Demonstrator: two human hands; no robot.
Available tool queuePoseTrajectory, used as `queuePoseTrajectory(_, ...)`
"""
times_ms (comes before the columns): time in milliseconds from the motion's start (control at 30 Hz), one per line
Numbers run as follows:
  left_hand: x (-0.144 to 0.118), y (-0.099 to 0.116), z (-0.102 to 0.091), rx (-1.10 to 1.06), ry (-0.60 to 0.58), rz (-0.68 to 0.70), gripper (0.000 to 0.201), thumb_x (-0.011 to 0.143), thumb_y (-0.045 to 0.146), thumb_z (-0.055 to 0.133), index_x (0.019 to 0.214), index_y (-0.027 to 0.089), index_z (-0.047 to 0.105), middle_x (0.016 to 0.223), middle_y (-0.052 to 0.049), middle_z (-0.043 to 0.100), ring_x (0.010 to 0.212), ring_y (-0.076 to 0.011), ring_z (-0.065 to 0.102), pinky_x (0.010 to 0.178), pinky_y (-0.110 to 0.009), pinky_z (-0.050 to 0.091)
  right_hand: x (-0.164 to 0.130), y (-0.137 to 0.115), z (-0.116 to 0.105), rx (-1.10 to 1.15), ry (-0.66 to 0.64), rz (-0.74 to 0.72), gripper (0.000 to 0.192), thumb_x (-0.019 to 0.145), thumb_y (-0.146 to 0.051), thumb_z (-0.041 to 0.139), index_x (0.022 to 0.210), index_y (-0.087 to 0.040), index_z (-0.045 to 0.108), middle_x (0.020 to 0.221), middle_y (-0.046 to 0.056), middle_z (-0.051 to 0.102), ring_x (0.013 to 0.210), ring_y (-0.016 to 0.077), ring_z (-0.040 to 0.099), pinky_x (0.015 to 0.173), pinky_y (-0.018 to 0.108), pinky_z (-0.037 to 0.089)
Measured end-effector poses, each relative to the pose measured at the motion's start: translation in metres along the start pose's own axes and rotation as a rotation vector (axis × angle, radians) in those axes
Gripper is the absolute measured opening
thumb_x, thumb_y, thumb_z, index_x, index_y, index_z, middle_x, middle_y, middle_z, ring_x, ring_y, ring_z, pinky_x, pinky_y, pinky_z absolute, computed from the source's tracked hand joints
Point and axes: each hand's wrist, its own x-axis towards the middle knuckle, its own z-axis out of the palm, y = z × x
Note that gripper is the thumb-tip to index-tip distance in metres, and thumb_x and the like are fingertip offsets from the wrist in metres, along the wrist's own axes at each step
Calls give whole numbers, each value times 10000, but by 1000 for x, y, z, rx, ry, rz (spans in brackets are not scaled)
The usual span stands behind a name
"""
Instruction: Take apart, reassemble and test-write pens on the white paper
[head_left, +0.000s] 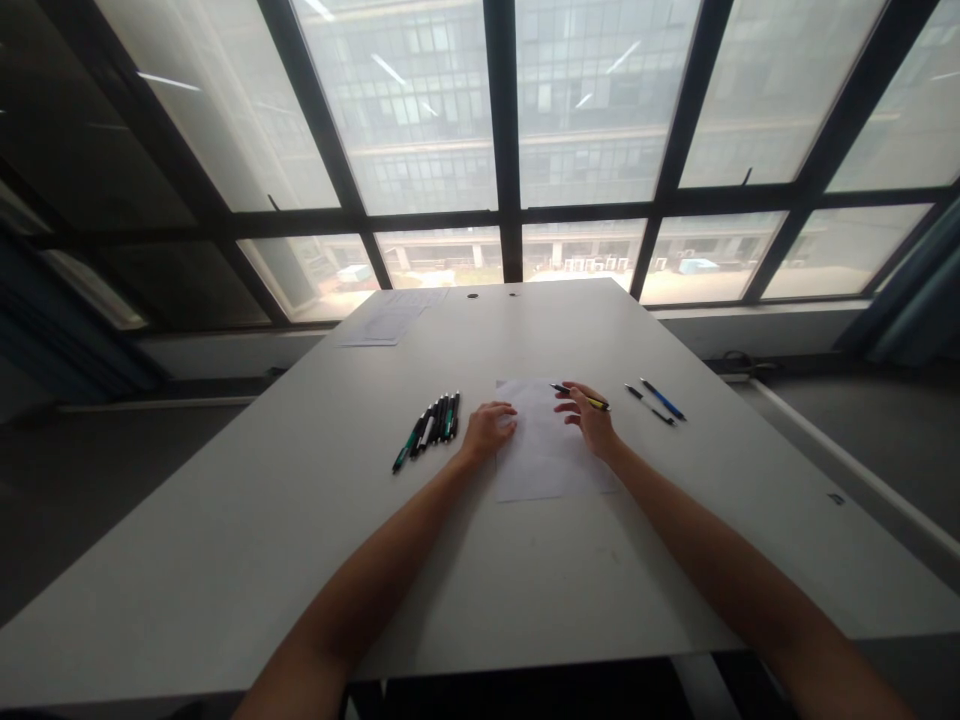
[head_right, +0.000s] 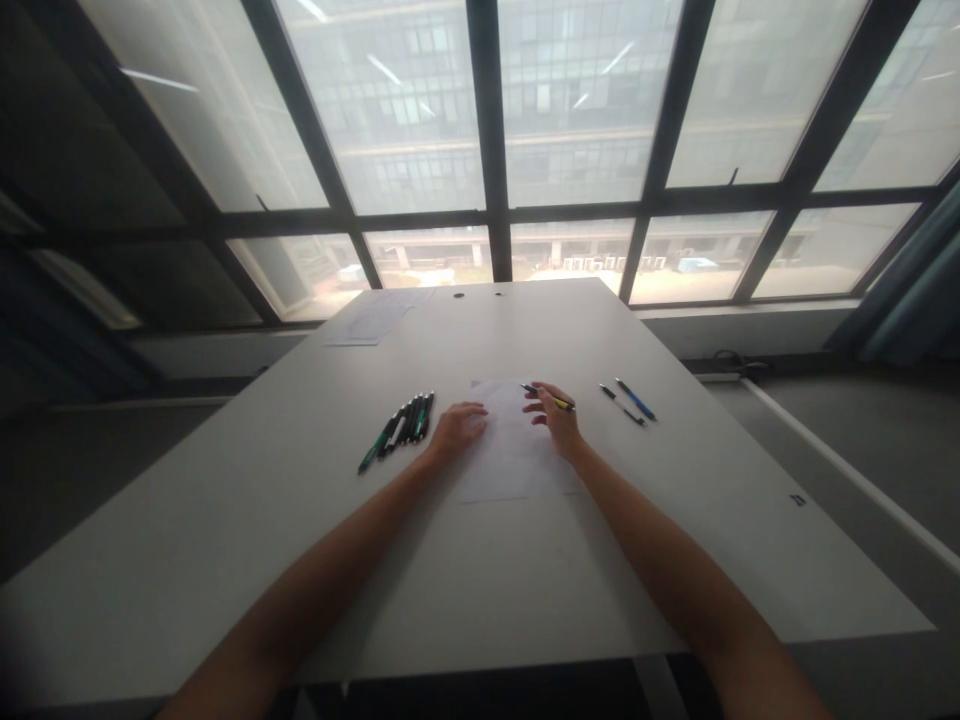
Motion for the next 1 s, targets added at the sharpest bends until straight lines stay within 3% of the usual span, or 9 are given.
queuePoseTrajectory(67, 0, 0, 0, -6, -16, -3, 210, 762, 226, 672, 959, 245, 745, 1120, -21, 708, 1090, -204, 626, 1034, -331, 452, -1, 3, 2, -152, -25, -43, 371, 706, -468, 720, 932, -179, 661, 777, 40, 696, 599, 144, 636, 439, 211, 455)
queuePoseTrajectory(133, 1, 1, 0, -5, -22, -3, 196, 760, 223, 672, 940, 243, 749, 1113, -25, 712, 1077, -205, 633, 1028, -328, 454, -2, 6, 5, -303, -21, -116, 344, 688, -470, 742, 816, -165, 651, 634, 22, 655, 507, 138, 598, 409, 215, 426)
queuePoseTrajectory(267, 0, 2, 0, -5, -15, 7, 167, 762, 234, 671, 906, 241, 755, 1104, -30, 715, 1058, -202, 641, 1020, -322, 455, -3, 14, 9, -453, -92, -173, 356, 758, -521, 674, 713, -179, 586, 553, 19, 633, 427, 141, 582, 415, 233, 441)
queuePoseTrajectory(633, 0, 1, 1, 5, -15, 19, 146, 765, 254, 657, 872, 243, 756, 1090, -33, 718, 1042, -201, 644, 1006, -322, 457, 0, 28, 11, -607, -149, -110, 177, 768, -357, 639, 721, -204, 562, 544, 15, 654, 480, 184, 655, 446, 237, 476)
queuePoseTrajectory(1000, -1, 2, 0, 0, -14, 9, 146, 761, 249, 658, 871, 246, 754, 1090, -28, 717, 1052, -197, 638, 1015, -314, 450, 2, 31, 11, -649, -125, -119, 172, 771, -356, 630, 719, -203, 570, 537, 12, 655, 481, 179, 650, 463, 240, 488)
